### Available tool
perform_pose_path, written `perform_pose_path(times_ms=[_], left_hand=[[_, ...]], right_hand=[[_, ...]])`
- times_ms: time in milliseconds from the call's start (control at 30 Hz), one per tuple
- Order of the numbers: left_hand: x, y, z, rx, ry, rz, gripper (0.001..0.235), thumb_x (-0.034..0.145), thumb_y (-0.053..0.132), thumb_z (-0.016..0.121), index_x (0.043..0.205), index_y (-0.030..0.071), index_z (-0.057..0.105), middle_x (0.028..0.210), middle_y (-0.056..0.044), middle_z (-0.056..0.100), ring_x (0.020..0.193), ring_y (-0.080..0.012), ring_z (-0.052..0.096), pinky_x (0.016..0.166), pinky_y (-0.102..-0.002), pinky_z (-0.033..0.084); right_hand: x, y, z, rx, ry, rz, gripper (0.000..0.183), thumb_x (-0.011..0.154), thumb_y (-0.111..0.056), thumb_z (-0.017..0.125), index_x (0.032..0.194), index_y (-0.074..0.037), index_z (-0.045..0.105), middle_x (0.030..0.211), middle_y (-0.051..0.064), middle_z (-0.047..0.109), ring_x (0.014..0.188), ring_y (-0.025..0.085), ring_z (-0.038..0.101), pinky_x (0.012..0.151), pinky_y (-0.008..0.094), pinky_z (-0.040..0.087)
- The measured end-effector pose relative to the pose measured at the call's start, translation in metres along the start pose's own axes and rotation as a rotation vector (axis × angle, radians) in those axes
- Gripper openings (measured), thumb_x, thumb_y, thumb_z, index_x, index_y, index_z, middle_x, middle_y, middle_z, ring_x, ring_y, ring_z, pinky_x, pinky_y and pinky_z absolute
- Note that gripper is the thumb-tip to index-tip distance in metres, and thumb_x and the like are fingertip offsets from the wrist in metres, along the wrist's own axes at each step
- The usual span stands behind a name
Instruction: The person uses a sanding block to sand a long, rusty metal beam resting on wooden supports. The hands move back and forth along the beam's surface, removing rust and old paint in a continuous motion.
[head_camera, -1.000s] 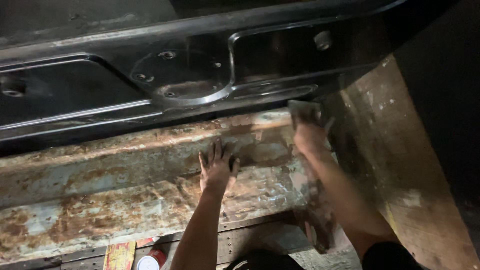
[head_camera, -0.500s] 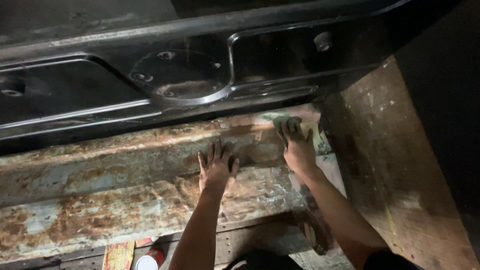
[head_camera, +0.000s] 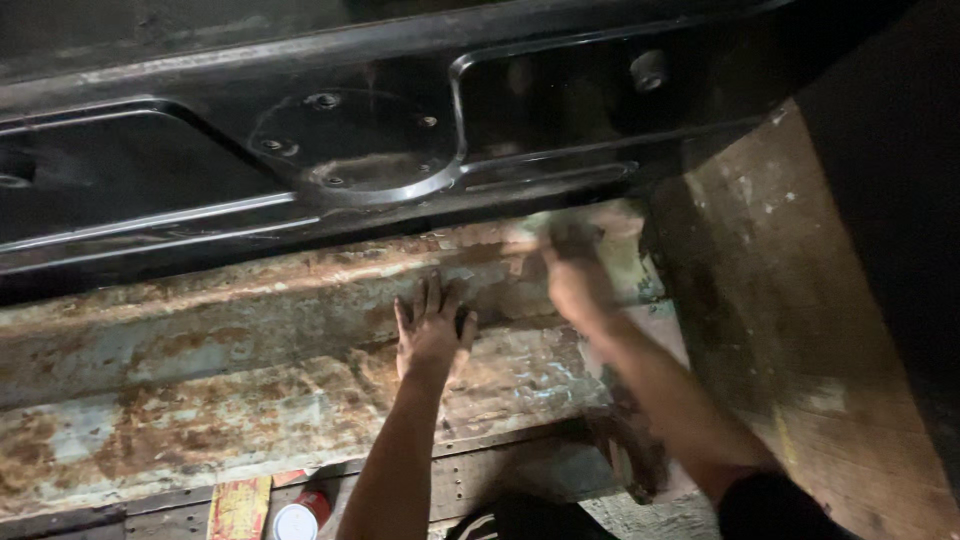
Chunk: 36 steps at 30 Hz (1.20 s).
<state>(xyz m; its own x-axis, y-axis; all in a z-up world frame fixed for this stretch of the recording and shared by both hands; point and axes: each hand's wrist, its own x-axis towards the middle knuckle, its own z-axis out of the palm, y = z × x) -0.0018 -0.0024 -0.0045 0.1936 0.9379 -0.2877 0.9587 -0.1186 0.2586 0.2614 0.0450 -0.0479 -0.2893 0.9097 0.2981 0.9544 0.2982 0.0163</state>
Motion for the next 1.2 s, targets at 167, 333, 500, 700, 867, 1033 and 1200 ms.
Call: perform_pose_path(times_ms=[167, 333, 500, 700, 867, 1033, 1200], left_hand=[[0.000, 0.000, -0.005, -0.046, -0.015, 0.022, 0.066, 0.100, 0.053, 0.038, 0.159, 0.026, 0.026, 0.170, -0.013, 0.005, 0.154, -0.0327, 0.007, 0.120, -0.063, -0.002], [-0.001, 0.001, -0.006, -0.043, 0.008, 0.016, 0.065, 0.100, 0.051, 0.043, 0.159, 0.025, 0.031, 0.170, -0.013, 0.011, 0.156, -0.0339, 0.012, 0.122, -0.065, 0.002], [0.000, -0.001, 0.004, -0.059, 0.080, 0.030, 0.063, 0.097, 0.049, 0.050, 0.154, 0.024, 0.040, 0.169, -0.015, 0.019, 0.156, -0.0355, 0.018, 0.123, -0.065, 0.008], [0.002, -0.002, 0.007, -0.049, 0.099, 0.026, 0.065, 0.096, 0.049, 0.050, 0.155, 0.024, 0.039, 0.169, -0.014, 0.018, 0.155, -0.0347, 0.018, 0.122, -0.066, 0.008], [0.002, -0.001, 0.007, -0.041, -0.002, -0.011, 0.063, 0.099, 0.053, 0.046, 0.155, 0.024, 0.039, 0.172, -0.011, 0.011, 0.158, -0.0325, 0.011, 0.124, -0.063, 0.004], [0.006, -0.002, -0.005, -0.123, -0.008, -0.051, 0.077, 0.096, 0.061, 0.050, 0.159, 0.022, 0.030, 0.172, -0.009, 0.006, 0.159, -0.0315, 0.004, 0.126, -0.059, 0.002], [0.019, 0.004, -0.017, -0.070, -0.070, -0.133, 0.092, 0.092, 0.064, 0.052, 0.163, 0.025, 0.009, 0.172, -0.006, -0.005, 0.158, -0.0315, -0.004, 0.124, -0.060, 0.000]], right_hand=[[0.012, 0.041, -0.014, 0.172, 0.102, 0.192, 0.058, 0.094, -0.012, 0.063, 0.149, 0.003, 0.051, 0.154, 0.032, 0.043, 0.141, 0.048, 0.042, 0.117, 0.052, 0.036], [0.018, -0.027, 0.004, 0.271, -0.100, 0.177, 0.056, 0.087, -0.006, 0.057, 0.143, -0.002, 0.055, 0.150, 0.029, 0.050, 0.137, 0.044, 0.049, 0.114, 0.049, 0.043], [0.001, 0.025, -0.002, 0.232, -0.091, 0.247, 0.050, 0.094, -0.011, 0.058, 0.144, -0.009, 0.056, 0.144, 0.021, 0.058, 0.130, 0.039, 0.057, 0.108, 0.047, 0.050], [-0.002, 0.059, -0.011, 0.454, -0.127, 0.550, 0.041, 0.104, -0.018, 0.053, 0.144, -0.008, 0.051, 0.135, 0.022, 0.062, 0.124, 0.039, 0.062, 0.103, 0.046, 0.055], [-0.003, -0.020, 0.011, 0.056, 0.104, 0.045, 0.057, 0.085, -0.007, 0.056, 0.141, -0.010, 0.054, 0.141, 0.030, 0.057, 0.130, 0.050, 0.052, 0.102, 0.046, 0.048], [0.013, 0.028, -0.042, 0.308, -0.220, 0.188, 0.047, 0.097, -0.002, 0.053, 0.143, -0.013, 0.052, 0.134, 0.022, 0.063, 0.122, 0.040, 0.060, 0.101, 0.047, 0.054], [0.022, 0.037, -0.057, 0.442, -0.118, 0.308, 0.045, 0.094, -0.001, 0.054, 0.138, -0.008, 0.052, 0.132, 0.025, 0.059, 0.118, 0.039, 0.062, 0.090, 0.044, 0.061]])
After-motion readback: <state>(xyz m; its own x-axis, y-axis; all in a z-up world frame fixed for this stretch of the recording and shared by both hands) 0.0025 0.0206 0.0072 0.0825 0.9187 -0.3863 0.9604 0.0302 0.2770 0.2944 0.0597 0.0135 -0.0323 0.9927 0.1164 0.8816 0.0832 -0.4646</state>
